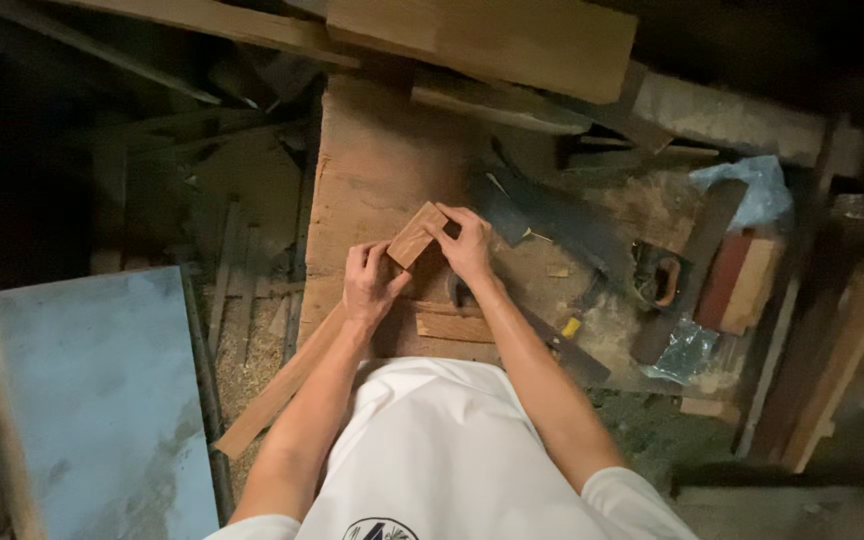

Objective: The person sands a small wooden block with sandpaper, then marks a longer wooden plank with a pencil. Finally, the person uses a hand saw to cut the plank along the marked line.

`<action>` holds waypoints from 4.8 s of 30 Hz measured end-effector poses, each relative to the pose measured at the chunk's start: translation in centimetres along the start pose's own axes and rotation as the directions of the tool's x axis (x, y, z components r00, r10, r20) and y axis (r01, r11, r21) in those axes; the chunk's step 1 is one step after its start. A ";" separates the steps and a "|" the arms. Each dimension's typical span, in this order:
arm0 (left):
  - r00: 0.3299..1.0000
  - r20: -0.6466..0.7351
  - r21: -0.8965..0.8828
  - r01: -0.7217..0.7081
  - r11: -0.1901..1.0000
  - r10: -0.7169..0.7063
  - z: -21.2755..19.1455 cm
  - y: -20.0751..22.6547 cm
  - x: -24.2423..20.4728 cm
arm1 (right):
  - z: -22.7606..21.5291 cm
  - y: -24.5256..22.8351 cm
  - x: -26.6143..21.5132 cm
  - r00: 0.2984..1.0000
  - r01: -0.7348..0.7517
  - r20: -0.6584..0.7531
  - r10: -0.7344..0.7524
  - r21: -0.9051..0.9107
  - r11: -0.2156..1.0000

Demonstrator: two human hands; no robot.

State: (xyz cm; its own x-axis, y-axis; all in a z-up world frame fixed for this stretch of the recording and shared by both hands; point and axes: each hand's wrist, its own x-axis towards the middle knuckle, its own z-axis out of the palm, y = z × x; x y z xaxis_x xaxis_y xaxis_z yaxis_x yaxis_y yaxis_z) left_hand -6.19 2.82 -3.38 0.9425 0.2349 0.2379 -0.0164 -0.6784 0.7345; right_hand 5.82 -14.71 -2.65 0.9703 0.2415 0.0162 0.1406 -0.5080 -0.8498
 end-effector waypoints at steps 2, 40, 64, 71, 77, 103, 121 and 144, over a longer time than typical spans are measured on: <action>0.999 0.014 0.004 0.029 1.000 -0.030 -0.1 0.1 0.1 | 0.0 0.2 -0.1 1.000 -0.005 -0.008 0.004 -0.020 1.000; 0.999 0.048 0.107 0.020 0.994 -0.025 -0.6 1.3 0.5 | 2.2 4.4 0.2 0.997 0.019 0.081 -0.011 -0.105 0.994; 0.999 0.030 0.130 0.029 0.991 -0.033 -0.7 1.8 0.6 | 0.8 3.6 0.9 0.996 -0.006 0.083 0.011 -0.063 0.998; 0.998 -0.029 0.132 -0.055 0.990 0.059 -0.1 1.0 0.2 | -1.1 0.3 1.1 0.965 -0.071 0.263 0.024 0.174 0.982; 0.999 0.007 0.149 -0.039 0.988 0.038 -0.2 1.1 0.1 | 0.0 0.4 0.8 0.949 -0.250 0.236 0.210 0.151 0.956; 0.999 0.039 0.112 0.026 0.993 -0.031 -0.3 1.2 0.4 | 0.5 2.6 -0.4 0.995 -0.078 0.065 0.071 0.117 0.990; 0.997 0.072 0.164 0.029 0.986 -0.041 -1.2 3.5 1.4 | -4.3 3.3 0.2 0.984 -0.114 -0.177 0.030 -0.486 0.867; 0.982 0.102 -0.169 0.178 0.969 -0.162 1.7 0.2 2.5 | -3.9 -2.9 -0.2 0.942 -0.309 0.243 0.233 0.348 0.885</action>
State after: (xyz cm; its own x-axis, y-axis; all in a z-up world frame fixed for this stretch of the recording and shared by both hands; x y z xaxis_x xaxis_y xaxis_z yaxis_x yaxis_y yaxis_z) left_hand -3.28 2.09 -3.65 0.9616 0.2699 0.0499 0.0950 -0.4979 0.8620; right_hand 6.05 -16.55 1.86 0.8984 0.3105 -0.3106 -0.2436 -0.2362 -0.9407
